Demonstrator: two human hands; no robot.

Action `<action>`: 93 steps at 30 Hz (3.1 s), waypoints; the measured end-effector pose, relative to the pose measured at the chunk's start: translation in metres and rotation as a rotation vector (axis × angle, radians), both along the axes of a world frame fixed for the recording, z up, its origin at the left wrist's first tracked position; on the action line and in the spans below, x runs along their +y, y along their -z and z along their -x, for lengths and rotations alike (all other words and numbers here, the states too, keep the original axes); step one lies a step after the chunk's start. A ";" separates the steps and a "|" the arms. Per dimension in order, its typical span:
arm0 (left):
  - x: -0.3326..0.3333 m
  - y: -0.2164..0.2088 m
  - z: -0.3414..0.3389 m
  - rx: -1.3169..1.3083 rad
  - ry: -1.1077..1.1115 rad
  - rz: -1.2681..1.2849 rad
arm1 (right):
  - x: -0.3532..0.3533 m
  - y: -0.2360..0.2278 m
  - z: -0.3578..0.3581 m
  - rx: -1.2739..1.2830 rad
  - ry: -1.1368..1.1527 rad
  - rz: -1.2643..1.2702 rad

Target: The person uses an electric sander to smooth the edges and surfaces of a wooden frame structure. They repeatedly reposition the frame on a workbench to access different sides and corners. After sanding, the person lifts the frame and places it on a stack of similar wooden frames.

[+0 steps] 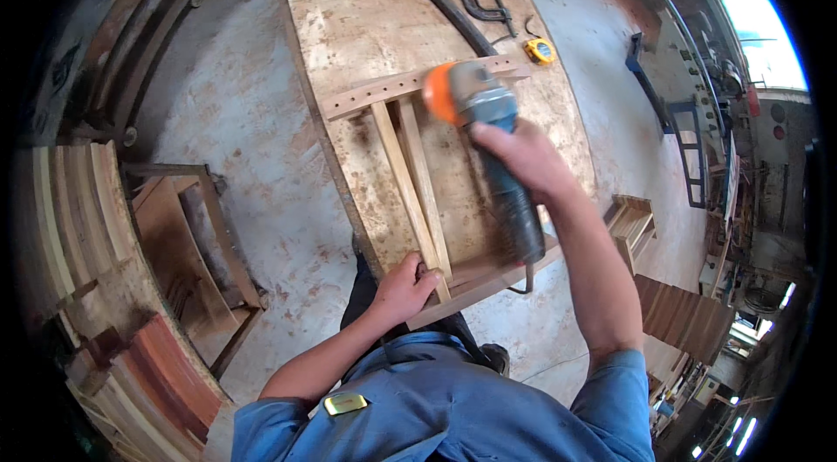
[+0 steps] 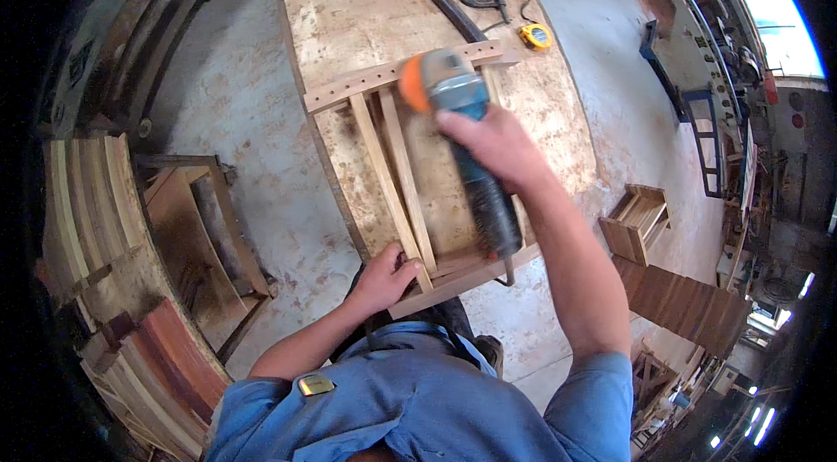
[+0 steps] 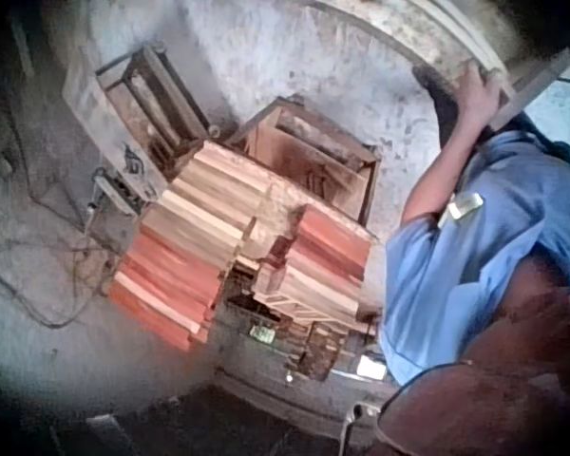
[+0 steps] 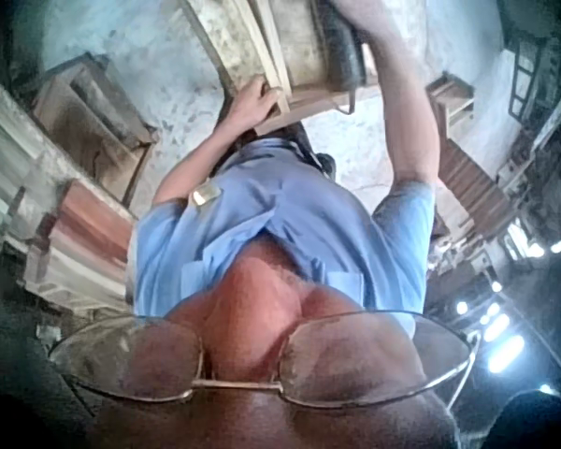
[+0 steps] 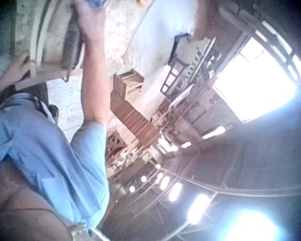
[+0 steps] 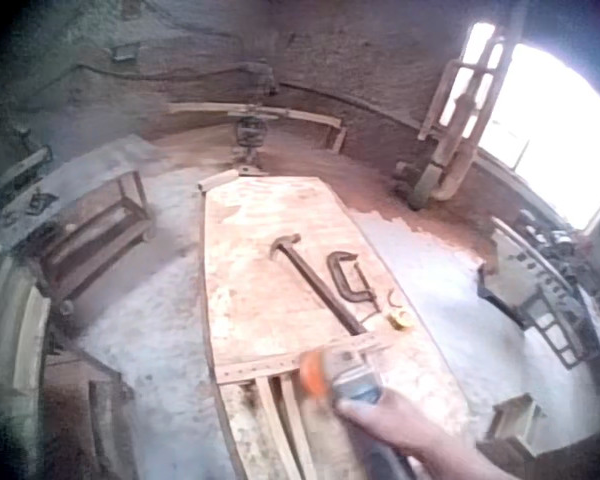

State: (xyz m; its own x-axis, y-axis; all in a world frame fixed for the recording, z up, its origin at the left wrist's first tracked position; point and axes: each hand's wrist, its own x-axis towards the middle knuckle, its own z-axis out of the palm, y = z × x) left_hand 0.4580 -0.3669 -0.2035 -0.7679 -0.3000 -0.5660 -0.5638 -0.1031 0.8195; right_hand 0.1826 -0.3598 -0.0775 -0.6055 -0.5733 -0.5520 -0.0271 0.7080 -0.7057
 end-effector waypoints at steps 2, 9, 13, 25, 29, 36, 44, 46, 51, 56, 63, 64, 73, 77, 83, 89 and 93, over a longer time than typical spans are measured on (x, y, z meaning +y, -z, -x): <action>0.001 0.002 -0.001 0.000 0.009 0.018 | -0.016 0.013 -0.025 0.011 -0.145 0.091; 0.000 0.000 0.001 -0.042 0.033 0.051 | -0.065 -0.002 -0.068 -0.005 -0.363 -0.093; 0.003 0.005 0.000 -0.028 0.000 0.021 | -0.038 0.007 -0.031 -0.009 -0.226 0.002; 0.003 0.014 -0.003 0.004 0.019 -0.001 | 0.083 -0.013 0.066 -0.012 0.422 0.076; 0.001 -0.001 0.003 0.003 -0.047 -0.021 | 0.109 -0.001 0.054 -0.028 0.316 0.058; 0.015 0.023 -0.008 0.040 -0.165 0.011 | 0.041 0.010 0.066 -0.008 0.111 0.068; 0.017 0.005 0.003 -0.022 -0.165 -0.052 | 0.059 0.015 0.110 -0.112 0.263 0.123; 0.023 -0.006 0.003 -0.018 -0.170 0.403 | 0.084 0.007 0.118 -0.040 0.314 0.138; 0.043 -0.072 0.023 0.185 0.227 1.041 | 0.188 -0.025 0.085 -0.102 0.478 0.282; 0.099 -0.046 0.049 0.098 0.606 0.971 | 0.297 -0.025 0.033 -0.129 0.668 0.335; 0.083 -0.083 0.067 0.008 0.703 0.813 | 0.425 0.015 0.007 -0.269 0.839 0.345; 0.077 -0.116 0.071 -0.130 0.762 0.752 | 0.434 0.019 0.008 -0.281 0.852 0.341; 0.116 -0.195 -0.062 -0.188 0.366 1.015 | 0.438 0.038 0.004 -0.405 0.756 0.426; 0.123 -0.218 -0.139 -0.330 0.102 1.185 | 0.420 0.013 0.006 -0.361 0.645 0.444; 0.115 -0.268 -0.280 -0.743 -0.256 1.303 | 0.343 -0.030 -0.026 -0.342 0.348 0.374; 0.040 -0.317 -0.432 -1.040 -0.507 1.285 | 0.295 -0.068 -0.064 -0.317 0.098 0.272; -0.010 -0.331 -0.495 -1.007 -0.597 1.346 | 0.269 -0.115 -0.135 -0.108 0.055 0.475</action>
State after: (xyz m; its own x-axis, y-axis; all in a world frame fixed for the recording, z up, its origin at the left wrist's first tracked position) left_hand 0.9527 -0.3765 0.1274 0.0611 -0.9877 0.1437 -0.9920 -0.0761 -0.1010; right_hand 0.3180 -0.0912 0.0371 -0.5953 -0.7459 -0.2988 0.0927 0.3056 -0.9476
